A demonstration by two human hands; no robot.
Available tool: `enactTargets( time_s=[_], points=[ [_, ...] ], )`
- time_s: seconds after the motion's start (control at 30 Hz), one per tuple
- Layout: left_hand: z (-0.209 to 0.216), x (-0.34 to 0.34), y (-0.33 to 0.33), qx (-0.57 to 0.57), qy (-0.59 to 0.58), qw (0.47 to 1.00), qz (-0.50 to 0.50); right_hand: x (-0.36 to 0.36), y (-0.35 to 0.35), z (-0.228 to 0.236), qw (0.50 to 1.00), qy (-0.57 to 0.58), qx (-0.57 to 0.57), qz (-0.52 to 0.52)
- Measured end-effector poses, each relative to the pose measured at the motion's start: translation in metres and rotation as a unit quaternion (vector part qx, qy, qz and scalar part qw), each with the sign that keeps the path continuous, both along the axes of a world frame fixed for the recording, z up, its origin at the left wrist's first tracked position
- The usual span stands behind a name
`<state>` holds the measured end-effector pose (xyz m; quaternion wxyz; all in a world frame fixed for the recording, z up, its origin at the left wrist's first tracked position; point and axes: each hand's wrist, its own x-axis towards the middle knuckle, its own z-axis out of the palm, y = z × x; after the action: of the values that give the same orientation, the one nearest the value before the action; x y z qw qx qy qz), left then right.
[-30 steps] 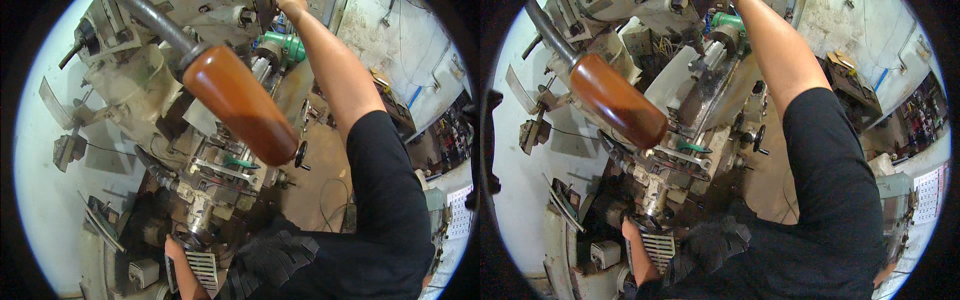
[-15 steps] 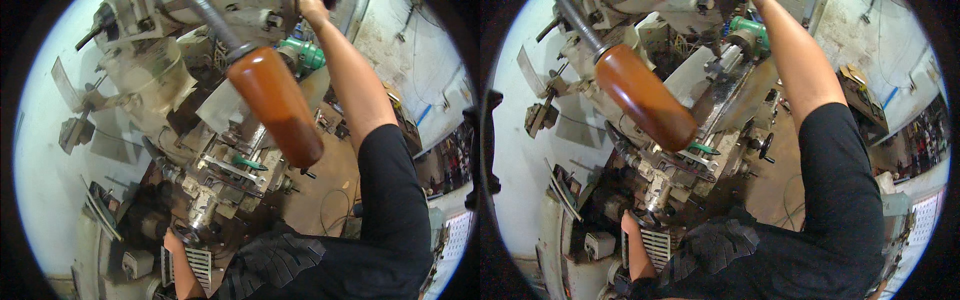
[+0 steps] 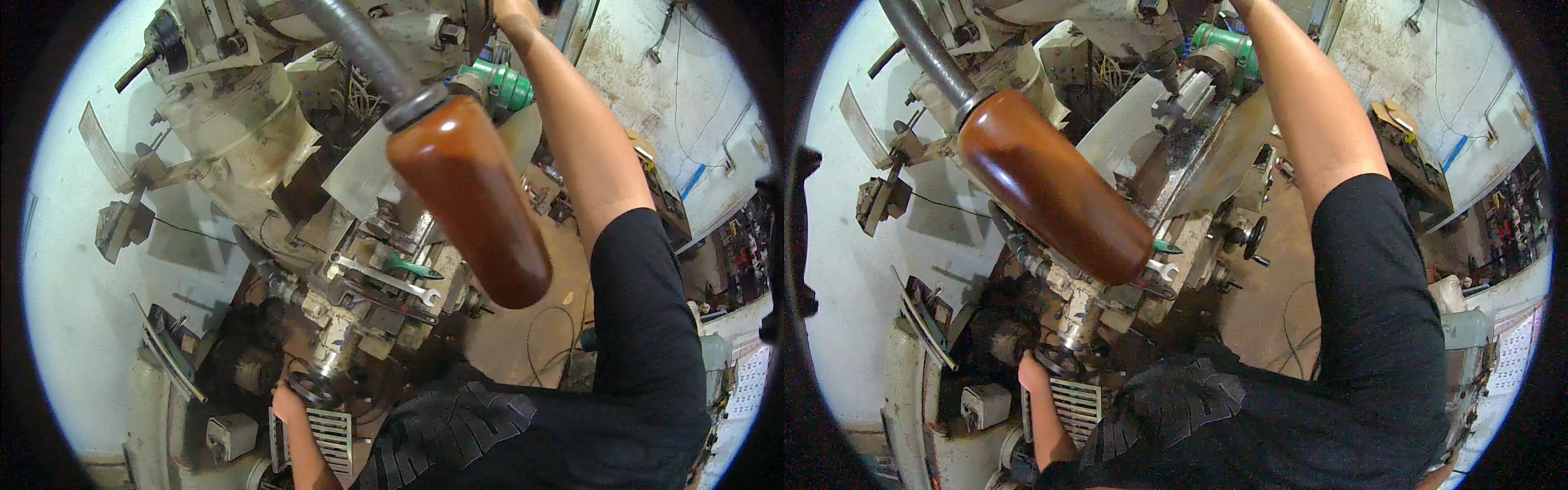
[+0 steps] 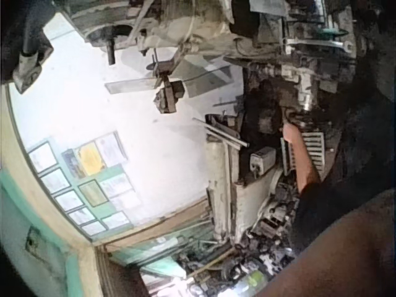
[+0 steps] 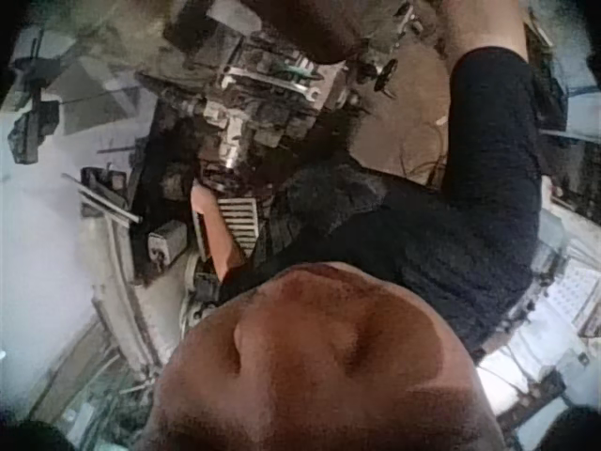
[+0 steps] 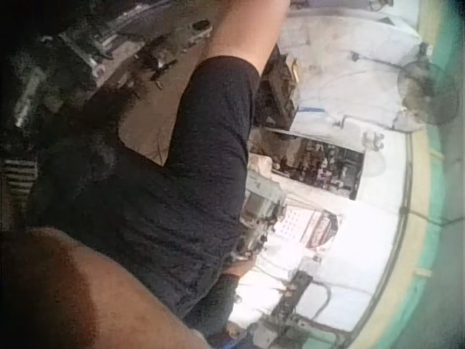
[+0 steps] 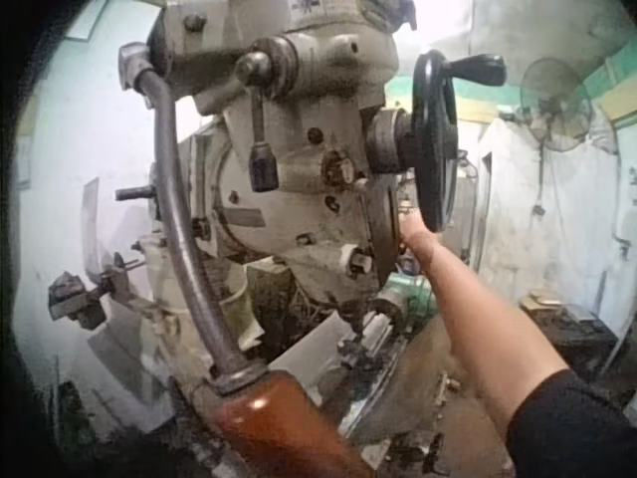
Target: The person operates a milling machine, adjusting the workpiece and machine controls. They use a wrench to tighten components and manipulate the machine's levers and knobs to position the tool.
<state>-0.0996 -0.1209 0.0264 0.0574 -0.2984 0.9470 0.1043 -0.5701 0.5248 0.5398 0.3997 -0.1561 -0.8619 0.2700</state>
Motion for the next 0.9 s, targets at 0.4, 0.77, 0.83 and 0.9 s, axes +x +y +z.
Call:
enactTargets(
  time_s=[0.4, 0.77, 0.83, 0.9],
  points=[
    [-0.033, -0.019, -0.013, 0.014, -0.087, 0.993, -0.083, 0.005, -0.004, -0.003, 1.000, -0.016, 0.016, -0.002],
    [-0.082, 0.009, 0.020, 0.110, -0.091, 0.985, -0.096, 0.010, -0.003, -0.005, 0.999, -0.022, 0.029, -0.016],
    [-0.062, -0.029, -0.009, 0.043, -0.164, 0.984, -0.053, 0.010, -0.003, -0.006, 0.999, -0.024, 0.029, -0.017],
    [-0.025, -0.023, -0.016, 0.055, -0.025, 0.998, 0.002, 0.012, -0.004, -0.006, 0.999, -0.025, 0.031, -0.018]
  ],
)
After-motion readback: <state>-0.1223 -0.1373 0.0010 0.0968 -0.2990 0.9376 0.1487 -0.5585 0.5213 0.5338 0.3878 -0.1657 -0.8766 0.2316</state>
